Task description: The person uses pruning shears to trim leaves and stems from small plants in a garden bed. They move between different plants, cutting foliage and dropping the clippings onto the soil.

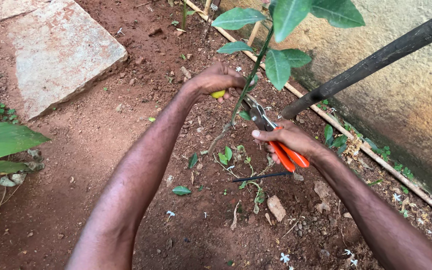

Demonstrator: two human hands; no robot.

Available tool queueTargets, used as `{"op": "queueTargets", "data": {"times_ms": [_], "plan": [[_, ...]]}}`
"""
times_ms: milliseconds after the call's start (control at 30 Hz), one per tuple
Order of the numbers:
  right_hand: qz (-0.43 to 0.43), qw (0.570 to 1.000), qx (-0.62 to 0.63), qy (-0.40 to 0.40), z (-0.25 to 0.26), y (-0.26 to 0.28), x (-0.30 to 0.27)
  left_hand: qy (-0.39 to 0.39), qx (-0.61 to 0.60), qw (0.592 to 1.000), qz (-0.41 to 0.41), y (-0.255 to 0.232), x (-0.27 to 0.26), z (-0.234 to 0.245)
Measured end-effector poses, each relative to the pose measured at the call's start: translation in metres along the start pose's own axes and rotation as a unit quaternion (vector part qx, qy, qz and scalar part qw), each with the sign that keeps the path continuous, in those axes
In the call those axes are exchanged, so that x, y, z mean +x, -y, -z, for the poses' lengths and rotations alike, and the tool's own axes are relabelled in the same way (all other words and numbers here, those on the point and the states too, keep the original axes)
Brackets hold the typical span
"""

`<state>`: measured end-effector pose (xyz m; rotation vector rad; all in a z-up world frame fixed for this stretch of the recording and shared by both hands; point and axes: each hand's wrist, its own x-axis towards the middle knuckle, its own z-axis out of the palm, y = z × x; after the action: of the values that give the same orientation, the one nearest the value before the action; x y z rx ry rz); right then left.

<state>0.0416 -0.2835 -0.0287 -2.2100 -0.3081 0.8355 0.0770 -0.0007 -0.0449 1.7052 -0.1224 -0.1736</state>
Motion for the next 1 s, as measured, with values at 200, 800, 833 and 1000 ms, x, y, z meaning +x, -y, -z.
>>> {"op": "queueTargets", "data": {"times_ms": [200,800,833,1000], "plan": [[0.003,1.000,0.024,-0.009,-0.002,-0.010,0.011,-0.020,0.025,0.999,-0.010,0.011,0.004,0.006],[0.162,0.982,0.087,0.046,-0.006,0.023,-0.049,-0.071,-0.084,0.972,-0.209,-0.043,-0.058,0.009],[0.143,0.984,0.100,0.032,-0.012,0.029,-0.050,-0.097,-0.076,0.973,-0.194,-0.048,-0.059,0.007],[0.129,0.978,0.161,0.008,-0.036,0.057,-0.052,-0.151,-0.079,0.965,-0.198,-0.066,-0.049,-0.005]]}}
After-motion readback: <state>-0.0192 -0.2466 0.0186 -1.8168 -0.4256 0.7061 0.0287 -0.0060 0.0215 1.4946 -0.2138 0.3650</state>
